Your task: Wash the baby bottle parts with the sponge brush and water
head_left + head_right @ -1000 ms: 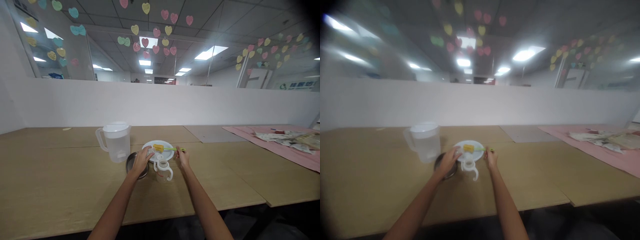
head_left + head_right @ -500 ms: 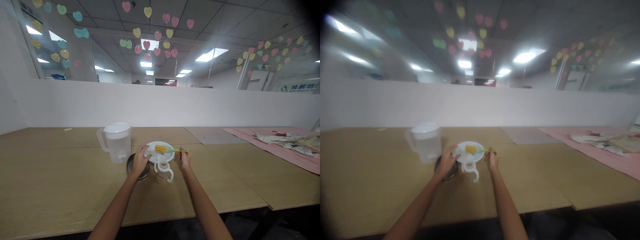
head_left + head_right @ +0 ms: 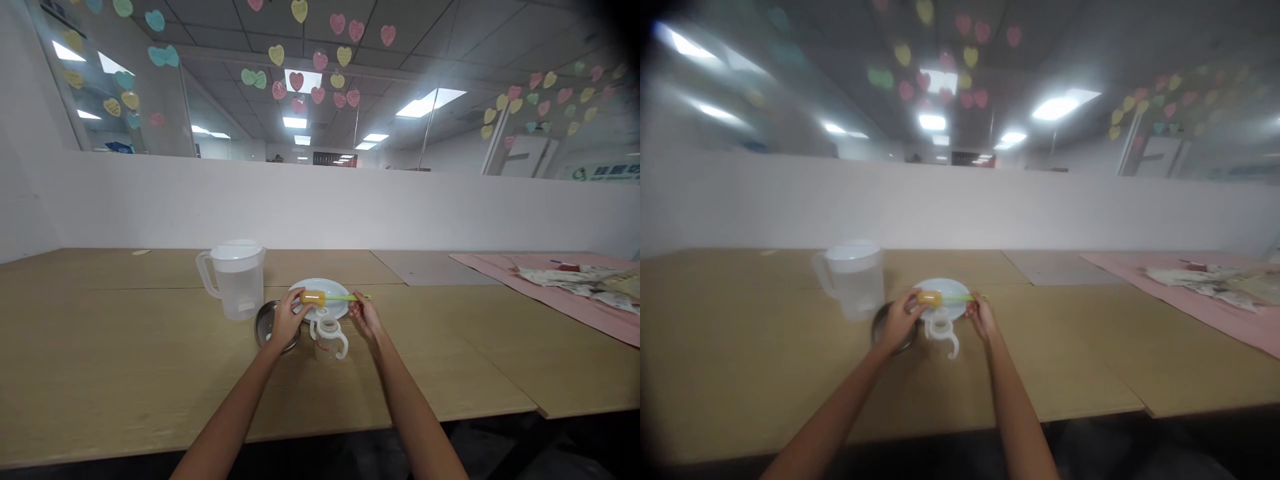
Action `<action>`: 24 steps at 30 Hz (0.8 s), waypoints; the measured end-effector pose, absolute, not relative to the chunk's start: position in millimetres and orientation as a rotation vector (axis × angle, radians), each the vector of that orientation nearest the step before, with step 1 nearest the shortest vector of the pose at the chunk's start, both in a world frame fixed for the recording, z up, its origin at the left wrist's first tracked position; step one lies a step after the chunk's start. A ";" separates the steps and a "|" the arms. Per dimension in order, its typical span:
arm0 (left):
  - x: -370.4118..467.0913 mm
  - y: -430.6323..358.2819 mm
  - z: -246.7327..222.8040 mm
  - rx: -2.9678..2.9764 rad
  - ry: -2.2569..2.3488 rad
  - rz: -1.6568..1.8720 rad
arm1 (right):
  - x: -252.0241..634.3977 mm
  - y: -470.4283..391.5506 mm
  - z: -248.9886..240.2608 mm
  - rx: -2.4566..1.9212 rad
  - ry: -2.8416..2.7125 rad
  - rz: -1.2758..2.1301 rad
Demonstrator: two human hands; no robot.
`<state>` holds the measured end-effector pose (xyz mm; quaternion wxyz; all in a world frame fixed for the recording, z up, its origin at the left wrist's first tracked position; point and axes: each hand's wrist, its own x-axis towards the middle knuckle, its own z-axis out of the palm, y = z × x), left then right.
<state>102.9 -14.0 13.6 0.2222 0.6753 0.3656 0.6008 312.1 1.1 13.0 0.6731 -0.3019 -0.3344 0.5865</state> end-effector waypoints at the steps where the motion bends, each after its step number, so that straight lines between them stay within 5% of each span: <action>1: 103.6 -15.1 13.9 1.868 1.016 1.677 | 311.9 1.1 13.4 -0.694 -0.739 1.303; 24: 101.6 -22.4 17.7 2.138 1.183 1.794 | 311.2 0.8 18.0 -0.735 -0.621 1.231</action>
